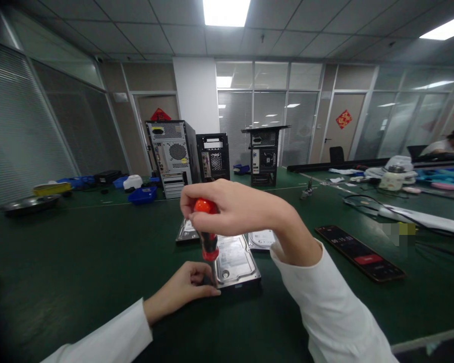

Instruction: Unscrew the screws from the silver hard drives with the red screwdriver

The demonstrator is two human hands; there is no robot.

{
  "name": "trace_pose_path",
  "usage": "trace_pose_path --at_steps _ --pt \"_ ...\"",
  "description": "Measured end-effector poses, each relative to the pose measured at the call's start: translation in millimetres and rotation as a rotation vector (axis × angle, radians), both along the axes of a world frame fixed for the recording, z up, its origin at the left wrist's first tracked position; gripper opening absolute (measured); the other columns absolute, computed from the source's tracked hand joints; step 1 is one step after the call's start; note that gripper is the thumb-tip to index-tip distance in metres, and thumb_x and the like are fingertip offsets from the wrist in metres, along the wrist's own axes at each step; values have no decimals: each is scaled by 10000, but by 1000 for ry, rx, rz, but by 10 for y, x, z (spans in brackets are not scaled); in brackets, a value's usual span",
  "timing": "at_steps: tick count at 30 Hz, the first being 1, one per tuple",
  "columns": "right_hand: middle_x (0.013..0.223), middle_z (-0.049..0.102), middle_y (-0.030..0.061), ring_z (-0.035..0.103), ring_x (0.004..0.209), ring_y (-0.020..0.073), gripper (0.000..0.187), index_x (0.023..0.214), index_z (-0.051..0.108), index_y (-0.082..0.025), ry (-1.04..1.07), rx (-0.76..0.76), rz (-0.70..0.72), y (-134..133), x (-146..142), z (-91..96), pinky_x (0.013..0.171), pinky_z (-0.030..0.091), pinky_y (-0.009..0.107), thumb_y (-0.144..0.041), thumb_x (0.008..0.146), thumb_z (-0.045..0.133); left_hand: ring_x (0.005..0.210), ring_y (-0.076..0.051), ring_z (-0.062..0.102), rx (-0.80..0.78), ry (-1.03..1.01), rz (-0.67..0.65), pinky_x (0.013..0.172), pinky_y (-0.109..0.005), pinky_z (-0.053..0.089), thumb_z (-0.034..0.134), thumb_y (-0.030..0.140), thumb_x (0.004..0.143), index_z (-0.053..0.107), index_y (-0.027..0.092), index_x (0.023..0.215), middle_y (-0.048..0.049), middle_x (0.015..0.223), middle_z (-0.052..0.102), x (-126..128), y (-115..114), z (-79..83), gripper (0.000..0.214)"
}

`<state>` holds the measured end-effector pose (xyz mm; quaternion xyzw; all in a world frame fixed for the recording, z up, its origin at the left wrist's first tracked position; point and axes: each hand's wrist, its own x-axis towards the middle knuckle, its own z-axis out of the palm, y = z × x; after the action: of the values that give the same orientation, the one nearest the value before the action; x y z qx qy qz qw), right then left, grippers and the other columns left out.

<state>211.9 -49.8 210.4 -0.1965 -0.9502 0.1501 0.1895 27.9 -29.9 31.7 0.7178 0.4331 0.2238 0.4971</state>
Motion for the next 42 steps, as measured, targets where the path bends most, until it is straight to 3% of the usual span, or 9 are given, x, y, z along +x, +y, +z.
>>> trace_pose_path --at_steps 6,12,15,21,25,30,36,42 --pt "849 595 28 558 686 112 241 983 566 -119 29 27 18 62 -22 -18 606 453 235 -334 923 476 644 -121 420 9 -28 -9 569 -222 272 746 353 656 680 103 853 -20 804 604 1 -19 25 325" --pt "912 607 44 570 777 127 243 995 582 -103 62 76 39 74 -50 -26 675 464 253 -318 910 507 563 -94 329 17 -40 -9 531 -222 211 752 367 642 696 92 837 14 677 565 19 3 -11 342" --pt "902 589 41 553 754 125 248 999 573 -107 53 29 44 66 -30 -21 656 456 251 -324 923 481 555 -92 323 16 -44 -14 524 -226 197 753 383 637 696 89 832 14 668 557 25 18 -31 357" --pt "1000 553 51 538 811 125 226 1137 494 -142 90 -105 66 140 -3 -59 703 457 263 -244 948 426 531 -91 244 20 -38 -10 511 -247 134 755 425 640 712 91 839 61 541 376 7 23 -51 391" --pt "922 556 31 535 745 118 251 1049 520 -144 135 -75 38 206 -37 -92 653 458 256 -343 896 524 518 -91 231 7 -31 -1 505 -249 126 753 426 643 715 92 851 74 521 316 1 8 -28 395" --pt "806 534 0 519 686 124 294 839 480 -159 172 -51 -7 213 -100 -121 586 441 249 -396 792 646 522 -90 278 -12 -31 12 503 -232 170 757 408 633 719 103 839 59 542 409 18 -9 11 370" --pt "769 510 -15 481 652 102 255 835 512 -153 181 -54 100 211 -187 -160 587 400 233 -402 858 560 497 -83 302 -9 -38 41 491 -226 181 778 404 606 728 106 808 46 526 478 34 -7 -4 364" --pt "820 523 10 504 747 127 320 846 548 -144 177 -120 60 208 -161 -143 684 414 266 -332 974 323 689 -169 578 -40 -107 68 618 -242 385 785 397 599 718 96 761 -59 763 696 67 -29 -32 348"
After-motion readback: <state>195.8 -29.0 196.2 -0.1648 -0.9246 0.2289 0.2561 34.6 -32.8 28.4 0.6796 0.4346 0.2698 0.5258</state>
